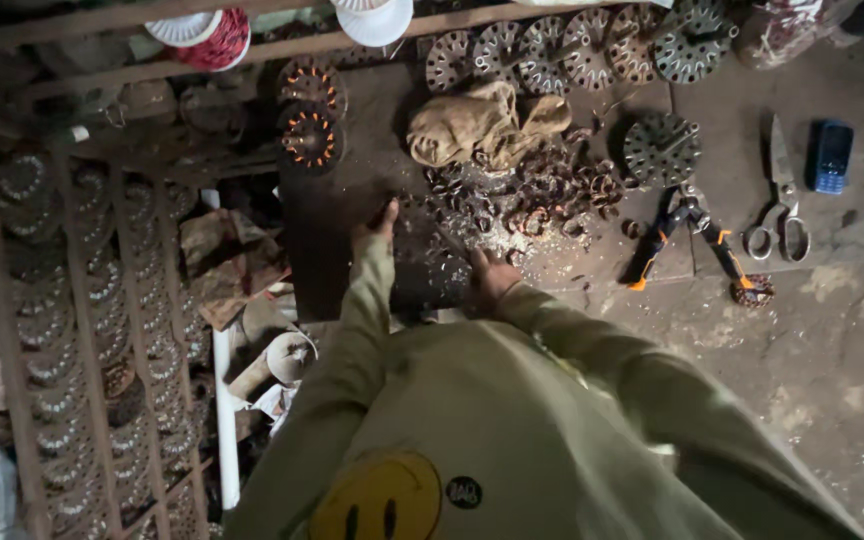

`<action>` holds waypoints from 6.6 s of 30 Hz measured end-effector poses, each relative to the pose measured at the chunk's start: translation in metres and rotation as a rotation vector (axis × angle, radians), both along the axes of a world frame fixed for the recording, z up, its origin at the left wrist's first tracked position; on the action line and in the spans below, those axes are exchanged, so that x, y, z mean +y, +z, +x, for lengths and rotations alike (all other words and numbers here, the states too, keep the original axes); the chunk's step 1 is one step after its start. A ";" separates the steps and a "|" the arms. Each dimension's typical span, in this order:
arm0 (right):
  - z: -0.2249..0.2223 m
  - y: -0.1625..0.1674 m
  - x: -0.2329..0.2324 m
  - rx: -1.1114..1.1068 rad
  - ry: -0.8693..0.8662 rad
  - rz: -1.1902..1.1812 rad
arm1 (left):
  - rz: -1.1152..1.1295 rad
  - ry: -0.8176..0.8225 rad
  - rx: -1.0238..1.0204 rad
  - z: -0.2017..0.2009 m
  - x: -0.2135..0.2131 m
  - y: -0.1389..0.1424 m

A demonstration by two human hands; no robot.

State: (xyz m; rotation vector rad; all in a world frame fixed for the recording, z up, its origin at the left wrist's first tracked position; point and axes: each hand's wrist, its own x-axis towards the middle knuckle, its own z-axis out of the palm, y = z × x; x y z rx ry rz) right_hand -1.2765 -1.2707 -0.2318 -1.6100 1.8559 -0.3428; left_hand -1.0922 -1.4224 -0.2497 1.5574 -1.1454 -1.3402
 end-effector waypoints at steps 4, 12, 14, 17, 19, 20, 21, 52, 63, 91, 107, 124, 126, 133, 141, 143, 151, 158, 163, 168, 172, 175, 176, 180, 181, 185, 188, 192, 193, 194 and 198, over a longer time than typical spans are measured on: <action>-0.002 -0.028 -0.004 0.196 0.158 -0.383 | -0.016 -0.013 0.046 0.008 -0.010 0.002; -0.006 -0.017 0.012 -1.356 -0.251 0.289 | 0.133 -0.056 -0.012 0.003 -0.009 -0.006; 0.000 -0.006 0.016 -1.037 -0.157 0.118 | 0.160 -0.092 -0.092 0.001 -0.014 -0.007; 0.007 0.008 0.013 -0.562 -0.016 -0.129 | 0.191 -0.162 -0.276 0.003 -0.016 -0.007; 0.005 0.011 0.012 -0.086 0.212 -0.158 | 0.114 -0.224 -0.313 0.002 -0.017 -0.007; 0.003 0.010 0.014 0.143 0.327 -0.150 | 0.096 -0.255 -0.336 0.001 -0.016 -0.008; 0.001 0.006 0.017 0.026 0.215 -0.186 | 0.154 -0.263 -0.352 -0.002 -0.015 -0.008; -0.018 -0.019 0.013 -0.194 -0.102 -0.254 | 0.063 -0.351 -0.105 0.007 -0.024 -0.009; -0.028 -0.029 0.013 -0.134 -0.021 -0.013 | 0.012 -0.384 -0.097 0.011 -0.022 -0.014; -0.067 0.021 -0.020 0.190 0.357 0.132 | -0.029 -0.390 -0.206 0.014 -0.026 -0.015; -0.052 -0.019 -0.001 0.288 0.234 0.244 | 0.058 -0.217 -0.443 0.017 0.002 -0.018; -0.067 0.018 -0.043 0.024 0.402 0.153 | -0.034 -0.080 -0.625 0.026 0.002 -0.025; -0.067 0.009 -0.039 0.062 0.451 0.170 | -0.068 -0.099 -0.602 0.025 0.001 -0.025; -0.062 -0.007 -0.036 0.032 0.429 0.115 | -0.074 -0.090 -0.489 0.027 0.002 -0.028; -0.059 0.019 -0.041 0.006 0.428 0.163 | 0.028 -0.131 -0.532 0.024 0.001 -0.018; -0.059 0.019 -0.044 0.082 0.393 0.249 | -0.006 -0.130 -0.533 0.025 0.001 -0.018; -0.048 0.020 -0.045 0.172 0.407 0.203 | -0.023 -0.164 -0.586 0.026 -0.001 -0.027; -0.049 0.040 -0.057 0.052 0.405 0.376 | -0.219 -0.133 -0.584 0.016 -0.001 -0.031; -0.040 0.044 -0.032 0.022 0.114 0.593 | -0.128 -0.173 -0.643 0.018 0.000 -0.032; -0.036 0.042 -0.026 -0.059 0.181 0.309 | 0.021 -0.206 -0.603 0.021 -0.006 -0.029; -0.042 0.023 -0.052 0.235 0.333 0.565 | -0.058 -0.219 -0.675 0.014 -0.006 -0.030; -0.044 -0.006 -0.043 0.132 0.301 0.448 | -0.071 -0.138 -0.543 0.014 -0.004 -0.031; -0.046 -0.016 -0.033 0.053 0.289 0.363 | -0.020 -0.101 -0.464 0.016 -0.002 -0.030; -0.066 -0.038 -0.004 -0.470 0.031 0.331 | -0.198 -0.130 -0.534 0.015 0.004 -0.026; -0.068 -0.037 -0.001 -0.450 0.090 0.261 | -0.206 -0.142 -0.484 0.013 0.007 -0.025; -0.069 -0.023 -0.013 -0.033 0.260 0.311 | -0.195 -0.189 -0.575 0.009 0.007 -0.024; -0.061 -0.014 -0.021 -0.181 0.208 0.256 | -0.119 -0.138 -0.484 0.016 0.009 -0.027; -0.059 -0.029 -0.016 -0.700 -0.091 0.741 | -0.070 -0.081 -0.388 0.036 0.017 -0.031; -0.060 -0.035 -0.012 -0.955 -0.147 0.823 | -0.081 -0.096 -0.354 0.041 0.019 -0.031; -0.058 -0.039 -0.011 -1.213 -0.202 0.890 | -0.100 -0.113 -0.321 0.045 0.018 -0.032; -0.031 -0.042 0.000 -1.357 0.291 0.110 | 0.110 -0.024 -0.359 0.051 0.013 -0.033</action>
